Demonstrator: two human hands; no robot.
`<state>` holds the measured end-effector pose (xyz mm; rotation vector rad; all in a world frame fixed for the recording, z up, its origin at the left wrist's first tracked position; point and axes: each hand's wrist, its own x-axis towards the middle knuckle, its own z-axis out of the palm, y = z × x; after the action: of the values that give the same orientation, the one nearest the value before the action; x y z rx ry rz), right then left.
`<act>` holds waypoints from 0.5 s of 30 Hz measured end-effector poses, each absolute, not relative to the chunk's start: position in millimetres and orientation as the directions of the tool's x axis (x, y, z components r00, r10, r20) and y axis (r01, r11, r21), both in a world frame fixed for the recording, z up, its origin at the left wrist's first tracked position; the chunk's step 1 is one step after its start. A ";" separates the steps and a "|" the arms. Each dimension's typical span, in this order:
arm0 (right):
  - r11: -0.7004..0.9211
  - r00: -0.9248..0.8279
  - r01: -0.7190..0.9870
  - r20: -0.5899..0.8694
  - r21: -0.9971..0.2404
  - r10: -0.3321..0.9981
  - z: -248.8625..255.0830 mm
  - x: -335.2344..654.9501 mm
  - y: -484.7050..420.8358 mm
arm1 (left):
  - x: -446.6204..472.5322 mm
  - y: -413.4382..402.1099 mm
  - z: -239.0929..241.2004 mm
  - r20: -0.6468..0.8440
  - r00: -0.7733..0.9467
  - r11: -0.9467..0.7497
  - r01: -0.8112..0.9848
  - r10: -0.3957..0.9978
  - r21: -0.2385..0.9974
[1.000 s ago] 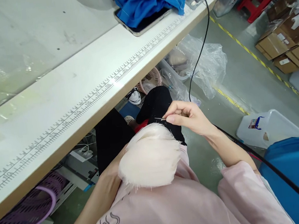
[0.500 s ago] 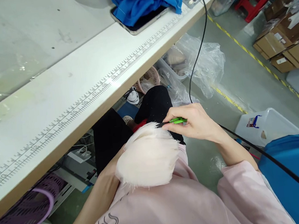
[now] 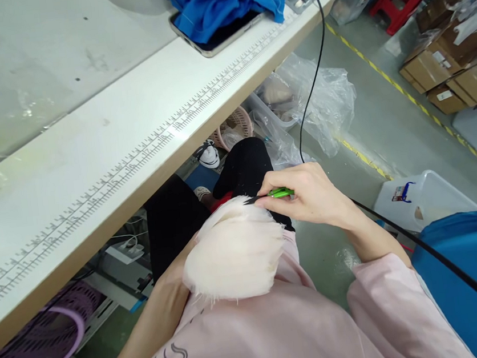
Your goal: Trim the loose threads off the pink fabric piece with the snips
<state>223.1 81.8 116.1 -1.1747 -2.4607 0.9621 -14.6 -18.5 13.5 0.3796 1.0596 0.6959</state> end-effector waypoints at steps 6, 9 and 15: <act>0.456 -0.650 0.595 -0.062 -0.662 0.758 115.5 219.9 82.8 | -11.8 -14.7 21.8 -0.642 0.344 0.728 -0.328 0.685 0.602; 0.443 -0.634 0.594 -0.053 -0.671 0.771 113.8 219.2 82.5 | -12.0 -15.2 20.5 -0.648 0.331 0.727 -0.340 0.686 0.596; 0.411 -0.595 0.575 -0.017 -0.707 0.804 111.0 222.4 80.6 | -12.8 -17.1 16.5 -0.675 0.310 0.738 -0.378 0.669 0.558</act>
<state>222.4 80.6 111.0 -1.1923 -2.3458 0.9837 -12.8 -17.1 16.5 0.3214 1.0451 0.7074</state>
